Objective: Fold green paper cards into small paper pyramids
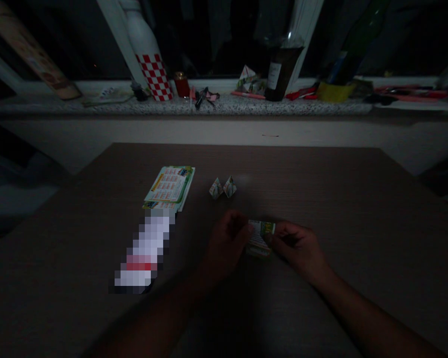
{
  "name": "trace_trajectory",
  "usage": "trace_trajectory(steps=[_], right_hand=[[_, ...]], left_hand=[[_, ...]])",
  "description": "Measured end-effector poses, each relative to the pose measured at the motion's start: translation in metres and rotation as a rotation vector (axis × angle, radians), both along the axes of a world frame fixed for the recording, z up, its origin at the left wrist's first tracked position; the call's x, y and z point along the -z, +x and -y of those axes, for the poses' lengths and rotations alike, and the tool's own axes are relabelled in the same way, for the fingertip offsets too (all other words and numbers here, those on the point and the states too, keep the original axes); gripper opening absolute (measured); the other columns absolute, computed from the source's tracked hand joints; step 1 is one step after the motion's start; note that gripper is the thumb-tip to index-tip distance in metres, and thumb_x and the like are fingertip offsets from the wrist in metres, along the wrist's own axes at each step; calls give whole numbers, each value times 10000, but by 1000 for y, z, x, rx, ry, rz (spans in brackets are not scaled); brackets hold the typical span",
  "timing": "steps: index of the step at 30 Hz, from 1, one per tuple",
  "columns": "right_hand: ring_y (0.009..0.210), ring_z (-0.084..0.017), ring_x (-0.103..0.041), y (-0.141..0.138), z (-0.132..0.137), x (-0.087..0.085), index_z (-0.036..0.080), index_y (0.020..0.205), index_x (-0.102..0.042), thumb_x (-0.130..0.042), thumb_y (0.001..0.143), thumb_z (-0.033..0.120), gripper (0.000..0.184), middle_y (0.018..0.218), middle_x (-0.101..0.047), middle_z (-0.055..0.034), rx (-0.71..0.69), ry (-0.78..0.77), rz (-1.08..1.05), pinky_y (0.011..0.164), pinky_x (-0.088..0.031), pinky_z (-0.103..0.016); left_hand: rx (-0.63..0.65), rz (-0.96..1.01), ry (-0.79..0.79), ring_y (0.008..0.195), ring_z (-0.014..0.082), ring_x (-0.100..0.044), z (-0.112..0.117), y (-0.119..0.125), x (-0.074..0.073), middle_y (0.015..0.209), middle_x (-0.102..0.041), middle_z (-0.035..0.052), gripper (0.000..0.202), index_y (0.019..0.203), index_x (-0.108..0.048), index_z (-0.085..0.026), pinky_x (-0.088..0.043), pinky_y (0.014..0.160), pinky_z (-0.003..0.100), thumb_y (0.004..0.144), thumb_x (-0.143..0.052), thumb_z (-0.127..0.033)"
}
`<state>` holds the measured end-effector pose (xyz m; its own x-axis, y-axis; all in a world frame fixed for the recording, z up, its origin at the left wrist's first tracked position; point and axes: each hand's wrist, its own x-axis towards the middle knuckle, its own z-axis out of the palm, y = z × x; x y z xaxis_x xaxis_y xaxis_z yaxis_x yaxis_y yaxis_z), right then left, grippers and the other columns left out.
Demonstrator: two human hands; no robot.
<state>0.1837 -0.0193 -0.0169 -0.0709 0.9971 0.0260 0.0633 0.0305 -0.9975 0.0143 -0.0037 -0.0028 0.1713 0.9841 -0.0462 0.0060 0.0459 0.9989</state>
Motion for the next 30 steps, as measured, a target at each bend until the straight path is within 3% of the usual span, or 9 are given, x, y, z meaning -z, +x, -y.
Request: trace_trajectory(steps=[5,9,13,17,19,22,27,30], right_hand=[[545,-116,-574,0,-2,-1,175,709,-610,-704,720,330,181,613,-631,-3,115,21,-34,529,-462,-224],[557,-110,-598,-2,-2,-2,192,787,-581,-718,704,309,199,654,-656,2,127,6,-125,546,-489,-218],[593,-117,-624,0,-1,-1,209,981,-557,-708,723,263,304,688,-667,11,73,-8,-107,590,-514,-231],[712,-147,-655,6,0,0,227,1112,-539,-685,740,224,399,800,-678,-5,28,148,109,658,-527,-256],[805,-166,-651,9,-1,-1,228,1097,-572,-676,746,201,366,898,-677,-29,6,288,284,716,-519,-272],[823,-176,-631,12,-2,-4,216,1031,-622,-642,784,192,249,890,-656,-44,-48,441,469,729,-500,-282],[755,-174,-614,12,-2,-10,206,872,-642,-567,840,201,82,821,-646,-46,-208,419,571,671,-480,-282],[686,-163,-586,11,-1,-12,202,783,-616,-558,838,199,79,744,-623,-33,-257,414,609,617,-452,-277]], left_hand=[[88,-269,263,955,188,-557,10,-1,-3,1094,-553,66,635,1202,-383,-212,-472,824,321,682,-730,-321],[206,-492,466,1207,275,-438,13,-2,-2,1322,-442,119,806,1326,-325,-209,-383,1015,431,650,-742,-346],[223,-568,528,1237,252,-427,11,-4,0,1347,-433,125,663,1338,-343,-185,-379,1035,409,747,-627,-282],[282,-552,550,1195,229,-482,10,-7,-2,1307,-490,130,602,1316,-378,-161,-403,1011,372,759,-588,-253],[326,-540,556,1168,234,-510,9,-10,-4,1276,-527,133,574,1297,-403,-154,-413,992,376,760,-576,-256],[369,-516,551,1096,236,-558,6,-14,-5,1205,-587,126,466,1243,-465,-149,-430,940,378,798,-532,-272],[478,-482,441,912,195,-608,2,-17,-9,1005,-652,78,287,1073,-564,-163,-449,807,313,904,-411,-337],[462,-441,380,833,175,-594,1,-16,-10,910,-627,55,261,1024,-541,-172,-452,753,289,916,-391,-356]])
